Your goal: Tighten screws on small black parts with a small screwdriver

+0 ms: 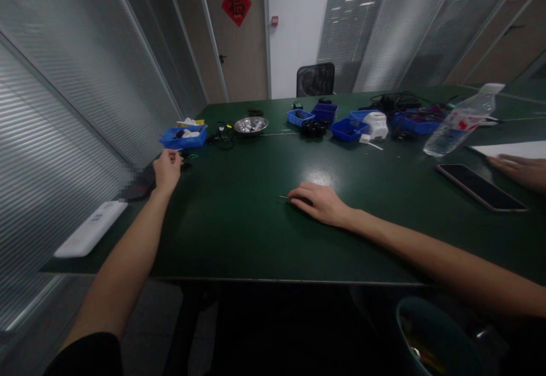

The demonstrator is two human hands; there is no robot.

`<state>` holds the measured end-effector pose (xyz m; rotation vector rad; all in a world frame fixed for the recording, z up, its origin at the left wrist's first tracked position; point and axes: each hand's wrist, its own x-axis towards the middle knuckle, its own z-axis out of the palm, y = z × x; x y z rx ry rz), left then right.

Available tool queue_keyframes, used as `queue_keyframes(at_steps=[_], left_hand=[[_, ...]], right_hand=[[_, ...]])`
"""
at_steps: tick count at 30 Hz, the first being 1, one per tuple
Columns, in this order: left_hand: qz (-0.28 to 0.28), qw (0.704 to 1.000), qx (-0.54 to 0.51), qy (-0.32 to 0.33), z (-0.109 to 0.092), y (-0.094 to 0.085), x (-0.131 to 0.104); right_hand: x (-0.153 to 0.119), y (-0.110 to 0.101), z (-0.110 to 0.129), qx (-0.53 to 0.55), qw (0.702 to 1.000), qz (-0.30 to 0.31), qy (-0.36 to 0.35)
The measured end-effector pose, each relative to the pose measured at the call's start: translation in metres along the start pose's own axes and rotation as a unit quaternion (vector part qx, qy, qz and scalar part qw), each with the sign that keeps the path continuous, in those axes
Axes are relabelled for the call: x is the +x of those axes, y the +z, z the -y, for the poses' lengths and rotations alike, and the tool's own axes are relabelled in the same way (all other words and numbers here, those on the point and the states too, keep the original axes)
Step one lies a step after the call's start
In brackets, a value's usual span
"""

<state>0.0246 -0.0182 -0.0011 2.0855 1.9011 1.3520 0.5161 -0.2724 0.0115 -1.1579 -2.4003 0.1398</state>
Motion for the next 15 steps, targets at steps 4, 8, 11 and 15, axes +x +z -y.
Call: queue_keyframes(at_steps=[4,8,11,15], left_hand=[[-0.017,0.999,0.000,-0.031,0.007,0.000,0.003],[-0.014,0.999,0.002,-0.028,0.013,-0.002,0.003],[-0.005,0.999,-0.011,-0.043,0.015,-0.001,0.002],[0.009,0.998,-0.005,-0.061,0.012,-0.001,0.002]], right_hand=[[0.000,0.000,-0.001,0.002,1.000,-0.001,0.000],[0.000,0.001,-0.002,-0.004,1.000,0.004,0.002],[0.000,0.001,-0.002,-0.004,1.000,0.007,0.004],[0.000,0.002,-0.001,-0.002,1.000,0.000,0.007]])
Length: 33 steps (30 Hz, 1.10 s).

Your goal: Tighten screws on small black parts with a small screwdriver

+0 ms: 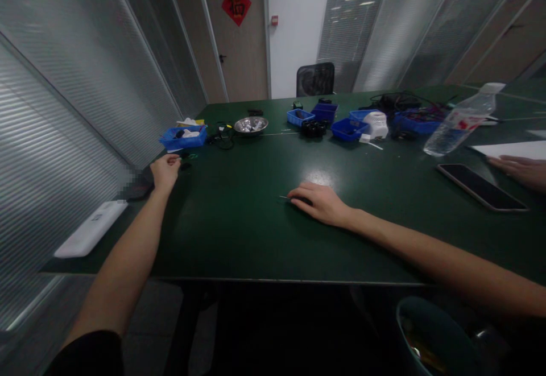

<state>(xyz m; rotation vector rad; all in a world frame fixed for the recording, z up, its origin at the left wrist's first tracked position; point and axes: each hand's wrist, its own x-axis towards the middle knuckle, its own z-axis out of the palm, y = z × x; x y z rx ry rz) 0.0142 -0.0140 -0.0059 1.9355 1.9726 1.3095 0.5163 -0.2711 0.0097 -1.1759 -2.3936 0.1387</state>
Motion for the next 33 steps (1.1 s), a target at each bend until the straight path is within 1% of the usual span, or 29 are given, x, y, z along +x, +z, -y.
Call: queue_keyframes(at_steps=[6,13,18,19,22,24,29,33], left_hand=[[0.003,1.000,0.016,-0.006,-0.005,-0.001,-0.001],[0.019,0.999,0.039,0.006,0.006,0.006,0.004],[0.040,0.994,0.092,0.043,0.013,0.010,0.004],[0.045,0.994,0.093,0.040,0.013,0.011,0.004],[0.056,0.995,0.082,0.003,0.015,0.011,0.004],[0.051,0.996,0.073,-0.011,0.016,0.011,0.003],[0.034,0.997,0.063,-0.023,0.015,0.012,0.001],[0.029,0.996,0.067,-0.054,0.013,0.011,0.002]], right_hand=[[0.000,0.001,-0.001,-0.003,1.000,-0.002,-0.003],[0.000,0.000,0.000,-0.012,1.000,0.007,-0.003],[0.000,-0.001,0.000,-0.002,1.000,0.008,-0.006],[0.000,-0.001,0.000,-0.001,1.000,0.006,-0.006],[0.000,-0.001,0.000,-0.002,1.000,0.003,-0.007],[0.001,0.000,0.000,-0.003,1.000,0.004,-0.009],[0.000,0.001,-0.001,-0.009,1.000,0.005,-0.009],[0.000,0.001,-0.001,-0.006,1.000,-0.004,-0.010]])
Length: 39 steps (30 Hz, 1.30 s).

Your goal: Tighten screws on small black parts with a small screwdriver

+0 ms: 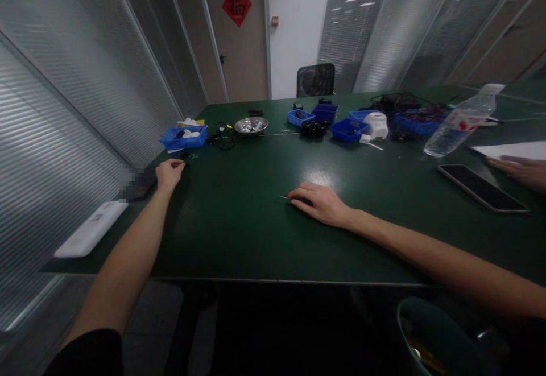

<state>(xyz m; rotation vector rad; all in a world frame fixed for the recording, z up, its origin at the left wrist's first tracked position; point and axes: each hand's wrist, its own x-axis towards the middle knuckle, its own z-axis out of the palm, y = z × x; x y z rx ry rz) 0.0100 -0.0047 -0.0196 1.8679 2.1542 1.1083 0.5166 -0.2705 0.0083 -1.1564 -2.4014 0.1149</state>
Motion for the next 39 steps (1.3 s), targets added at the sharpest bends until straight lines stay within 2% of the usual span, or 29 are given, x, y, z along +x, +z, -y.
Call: queue_keyframes(at_steps=[12,22,28,34,39], left_hand=[[-0.005,0.996,-0.033,-0.086,0.016,0.005,0.015],[-0.045,0.992,-0.086,-0.083,0.016,0.009,0.013],[-0.046,0.992,-0.094,-0.075,0.015,0.010,0.013],[-0.042,0.988,-0.101,-0.104,0.013,0.011,0.015],[-0.038,0.990,-0.085,-0.104,0.009,0.011,0.014]], right_hand=[[0.000,0.001,-0.001,0.004,1.000,0.000,-0.004],[0.000,0.000,0.000,0.002,1.000,0.001,-0.004],[0.000,0.000,0.000,0.008,1.000,-0.001,-0.002],[0.000,-0.001,0.001,-0.001,1.000,0.008,0.001],[0.001,0.001,0.000,0.000,1.000,0.010,0.004]])
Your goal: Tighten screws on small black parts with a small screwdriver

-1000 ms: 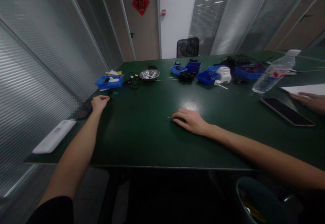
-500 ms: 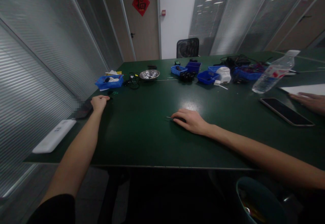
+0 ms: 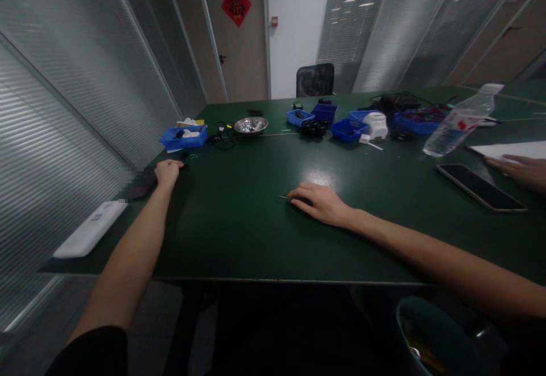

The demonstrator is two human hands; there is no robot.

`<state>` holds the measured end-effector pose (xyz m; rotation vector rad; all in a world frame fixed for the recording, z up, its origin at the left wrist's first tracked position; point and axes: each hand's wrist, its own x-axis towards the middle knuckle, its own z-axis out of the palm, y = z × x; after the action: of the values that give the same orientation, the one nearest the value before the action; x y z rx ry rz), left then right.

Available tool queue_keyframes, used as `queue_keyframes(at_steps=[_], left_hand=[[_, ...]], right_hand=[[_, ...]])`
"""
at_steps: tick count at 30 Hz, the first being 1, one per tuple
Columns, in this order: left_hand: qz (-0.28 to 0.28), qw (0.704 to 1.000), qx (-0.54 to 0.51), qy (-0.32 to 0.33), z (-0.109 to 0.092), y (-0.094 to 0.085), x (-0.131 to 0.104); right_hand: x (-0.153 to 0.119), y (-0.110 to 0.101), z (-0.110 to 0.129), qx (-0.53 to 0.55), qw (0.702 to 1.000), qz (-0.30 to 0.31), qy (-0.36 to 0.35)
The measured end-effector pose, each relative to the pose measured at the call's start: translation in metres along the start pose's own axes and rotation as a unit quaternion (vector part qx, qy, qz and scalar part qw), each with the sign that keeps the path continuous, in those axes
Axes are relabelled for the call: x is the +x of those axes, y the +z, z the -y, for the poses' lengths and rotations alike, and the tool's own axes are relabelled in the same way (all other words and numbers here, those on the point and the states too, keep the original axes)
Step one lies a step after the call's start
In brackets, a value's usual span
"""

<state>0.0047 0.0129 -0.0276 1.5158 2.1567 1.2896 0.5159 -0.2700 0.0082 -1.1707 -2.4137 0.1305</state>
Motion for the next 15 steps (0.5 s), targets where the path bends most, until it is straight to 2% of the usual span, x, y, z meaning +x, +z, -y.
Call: queue_keyframes(at_steps=[15], left_hand=[[0.008,0.999,0.041,-0.015,-0.013,-0.003,-0.010]], right_hand=[[0.000,0.000,0.000,0.006,1.000,-0.003,-0.005]])
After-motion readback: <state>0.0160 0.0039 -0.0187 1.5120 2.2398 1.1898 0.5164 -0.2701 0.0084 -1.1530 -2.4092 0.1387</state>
